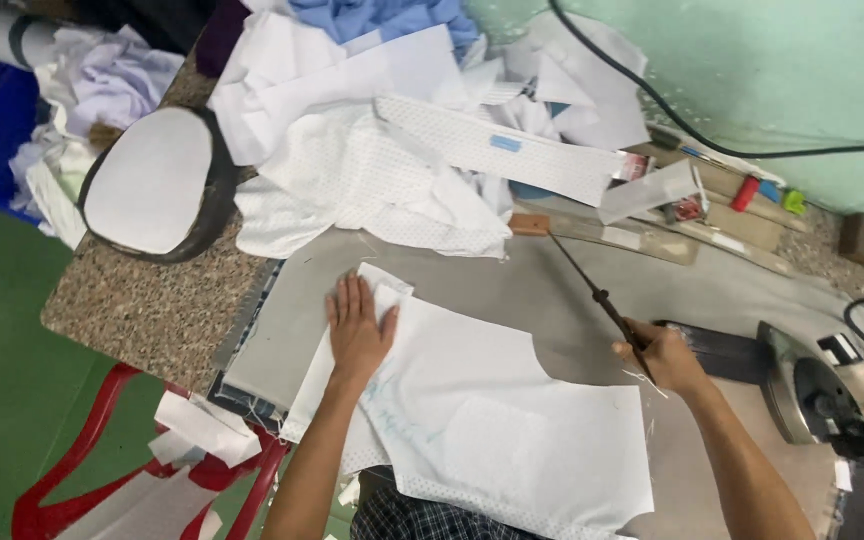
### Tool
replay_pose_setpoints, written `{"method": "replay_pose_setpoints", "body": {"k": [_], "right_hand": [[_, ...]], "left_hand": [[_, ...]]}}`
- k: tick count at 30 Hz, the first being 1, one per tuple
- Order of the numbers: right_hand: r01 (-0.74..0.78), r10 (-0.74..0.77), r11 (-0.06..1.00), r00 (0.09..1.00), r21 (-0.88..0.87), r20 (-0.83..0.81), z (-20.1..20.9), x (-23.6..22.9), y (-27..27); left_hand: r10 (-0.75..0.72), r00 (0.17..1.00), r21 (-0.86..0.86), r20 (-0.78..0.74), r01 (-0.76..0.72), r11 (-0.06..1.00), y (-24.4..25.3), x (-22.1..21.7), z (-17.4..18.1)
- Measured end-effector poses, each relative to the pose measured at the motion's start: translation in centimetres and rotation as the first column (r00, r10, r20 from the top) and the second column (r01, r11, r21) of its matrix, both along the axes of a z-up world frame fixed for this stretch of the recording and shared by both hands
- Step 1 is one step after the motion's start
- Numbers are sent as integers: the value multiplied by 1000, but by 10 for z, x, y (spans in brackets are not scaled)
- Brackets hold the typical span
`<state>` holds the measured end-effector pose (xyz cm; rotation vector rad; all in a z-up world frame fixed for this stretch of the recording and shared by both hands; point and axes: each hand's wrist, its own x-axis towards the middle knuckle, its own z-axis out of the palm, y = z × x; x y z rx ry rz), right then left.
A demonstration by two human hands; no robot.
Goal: The person irons a piece of white patterned fabric on a table using a steam iron and a black pressing block. They then use large scissors to trim the edges of the fabric and continue ironing the trimmed piece.
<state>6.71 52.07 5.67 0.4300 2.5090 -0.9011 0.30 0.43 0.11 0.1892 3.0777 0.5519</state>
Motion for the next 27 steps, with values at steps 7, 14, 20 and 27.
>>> {"method": "replay_pose_setpoints", "body": {"k": [7,14,20,27], "right_hand": [[133,-118,988,978,74,-170,19,-27,40],[-149,313,916,848,374,-428,2,-15,75],[139,332,830,656,540,-678,-27,75,83],[126,359,825,637,551,-682,-18,64,58]], "left_hand": [[-216,974,72,-67,221,973,137,45,22],[-514,853,199,-93,522,829,296,140,28],[-671,701,107,-241,706,700,348,137,5],[-261,952,-124,-158,243,962,285,52,54]]}}
